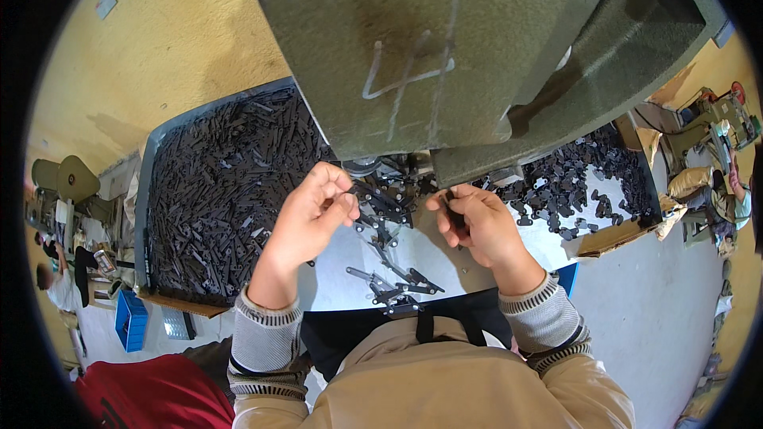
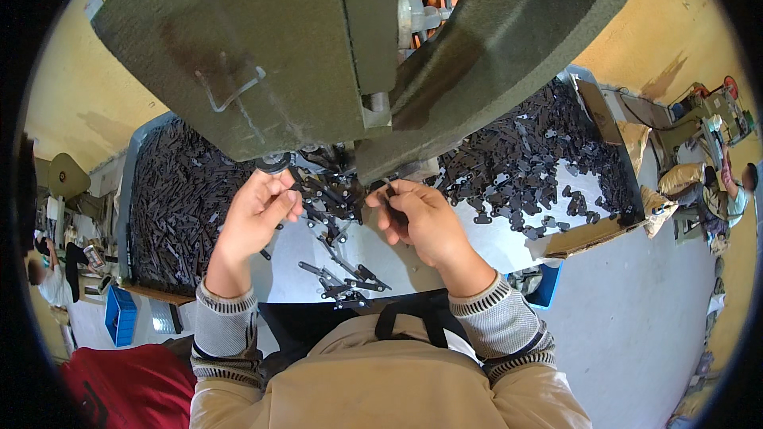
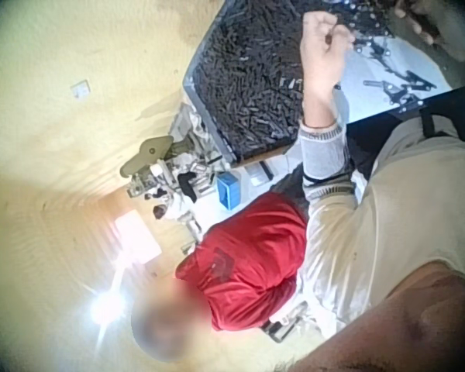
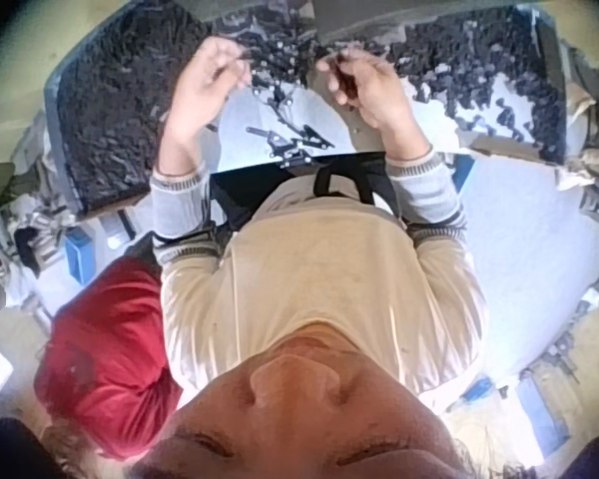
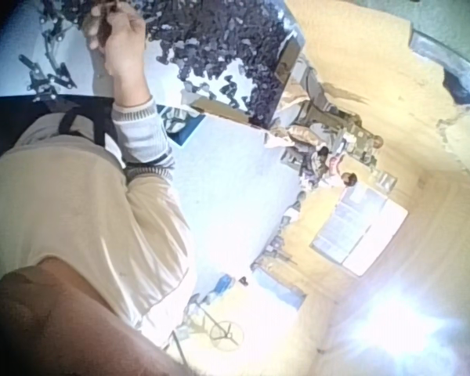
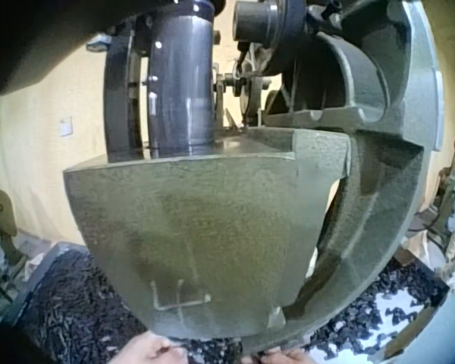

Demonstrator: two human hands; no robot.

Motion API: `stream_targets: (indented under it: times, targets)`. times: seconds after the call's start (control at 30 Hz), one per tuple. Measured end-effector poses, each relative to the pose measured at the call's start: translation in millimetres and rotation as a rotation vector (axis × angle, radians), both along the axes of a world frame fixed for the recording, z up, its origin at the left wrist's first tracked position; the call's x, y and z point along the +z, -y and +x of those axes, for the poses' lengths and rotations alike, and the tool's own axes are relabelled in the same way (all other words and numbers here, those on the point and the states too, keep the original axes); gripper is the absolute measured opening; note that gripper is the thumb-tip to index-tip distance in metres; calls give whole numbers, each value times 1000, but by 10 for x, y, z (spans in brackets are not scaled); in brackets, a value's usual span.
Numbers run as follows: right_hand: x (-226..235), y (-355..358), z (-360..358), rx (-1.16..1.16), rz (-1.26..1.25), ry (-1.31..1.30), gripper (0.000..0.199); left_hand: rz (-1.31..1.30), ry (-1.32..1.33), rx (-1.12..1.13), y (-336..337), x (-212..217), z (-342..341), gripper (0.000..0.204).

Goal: The person repeatedly picks small black metal components from a bin and assembles them by hand into a larger metal fixture mounted on a machine. The person places each assembled unit onto the fixture and continues the cycle without using additional tools.

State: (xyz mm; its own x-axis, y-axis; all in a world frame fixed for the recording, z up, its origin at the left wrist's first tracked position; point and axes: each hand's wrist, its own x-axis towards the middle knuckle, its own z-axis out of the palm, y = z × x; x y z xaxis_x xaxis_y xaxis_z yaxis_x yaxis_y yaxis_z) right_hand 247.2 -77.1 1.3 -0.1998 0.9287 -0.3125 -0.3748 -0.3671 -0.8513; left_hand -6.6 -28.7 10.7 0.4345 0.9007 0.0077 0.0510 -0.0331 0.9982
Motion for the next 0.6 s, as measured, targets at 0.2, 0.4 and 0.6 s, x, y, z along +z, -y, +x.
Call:
stream_targets:
  times: [0.2, 0.4, 0.6]
  targets:
    - [53, 44, -90, 44, 60, 70, 12, -40, -21, 31, 109, -59, 267, 14]
    - [19, 12, -70, -64, -60, -93, 23, -152, -2, 142, 48, -18, 228, 14]
    - [-19, -13, -5, -95, -136, -299, 26, 17, -140, 210, -97, -97, 268, 25]
